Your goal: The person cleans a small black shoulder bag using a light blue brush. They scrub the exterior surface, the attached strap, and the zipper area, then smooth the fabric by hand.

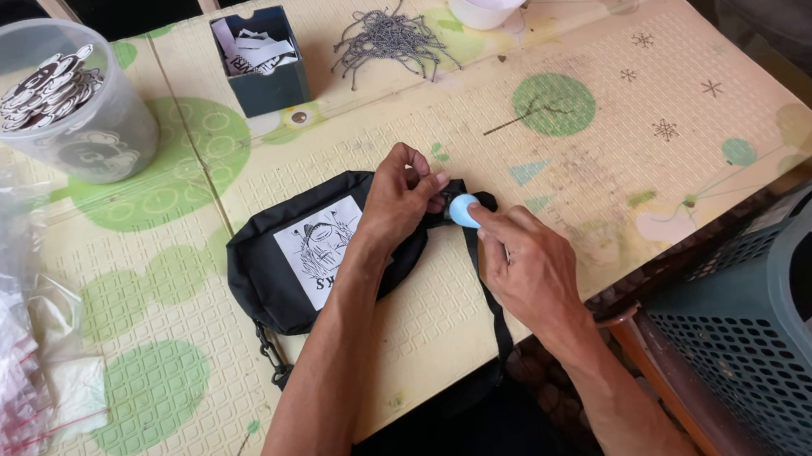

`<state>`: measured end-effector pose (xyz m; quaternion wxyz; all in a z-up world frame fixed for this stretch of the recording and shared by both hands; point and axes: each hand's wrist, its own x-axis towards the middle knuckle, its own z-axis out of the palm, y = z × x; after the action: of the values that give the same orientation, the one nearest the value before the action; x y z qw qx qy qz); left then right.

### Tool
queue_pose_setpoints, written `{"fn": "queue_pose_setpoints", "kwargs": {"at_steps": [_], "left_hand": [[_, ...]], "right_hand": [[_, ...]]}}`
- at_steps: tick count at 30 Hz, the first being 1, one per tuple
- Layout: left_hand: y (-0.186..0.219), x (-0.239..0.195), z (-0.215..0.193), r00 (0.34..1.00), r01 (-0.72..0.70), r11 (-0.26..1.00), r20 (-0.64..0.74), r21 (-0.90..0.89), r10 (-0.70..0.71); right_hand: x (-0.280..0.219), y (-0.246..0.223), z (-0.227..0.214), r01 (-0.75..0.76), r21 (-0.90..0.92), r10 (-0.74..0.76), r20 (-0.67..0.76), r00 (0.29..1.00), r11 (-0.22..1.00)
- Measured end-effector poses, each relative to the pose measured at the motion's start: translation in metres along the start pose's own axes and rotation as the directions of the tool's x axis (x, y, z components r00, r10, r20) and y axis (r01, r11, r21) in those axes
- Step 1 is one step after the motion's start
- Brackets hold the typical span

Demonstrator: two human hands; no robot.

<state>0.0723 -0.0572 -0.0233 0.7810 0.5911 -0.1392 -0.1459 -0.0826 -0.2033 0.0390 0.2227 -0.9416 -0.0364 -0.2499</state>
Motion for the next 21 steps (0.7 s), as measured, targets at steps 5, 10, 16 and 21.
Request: {"fn": "queue_pose_setpoints", "kwargs": {"at_steps": [5, 10, 16, 21], "left_hand": [[-0.004, 0.002, -0.001, 1.000, -0.011, 1.000, -0.011, 0.001, 0.011], [-0.001, 0.000, 0.002, 1.000, -0.011, 1.000, -0.020, -0.001, 0.011], [-0.001, -0.001, 0.007, 0.999, -0.031, 1.000, -0.039, 0.000, 0.031], [-0.004, 0.001, 0.006, 0.997, -0.041, 0.996, -0.064, -0.074, 0.037]], "right_hand": [[-0.001, 0.000, 0.001, -0.014, 0.014, 0.013, 0.062, 0.998, 1.000], [0.001, -0.005, -0.004, -0.051, 0.030, 0.048, 0.102, 0.994, 0.998], [0.001, -0.012, -0.004, 0.016, -0.003, -0.016, -0.044, 0.999, 1.000], [-0.002, -0.027, -0.006, 0.063, -0.026, -0.059, 0.130, 0.990, 0.998]]}}
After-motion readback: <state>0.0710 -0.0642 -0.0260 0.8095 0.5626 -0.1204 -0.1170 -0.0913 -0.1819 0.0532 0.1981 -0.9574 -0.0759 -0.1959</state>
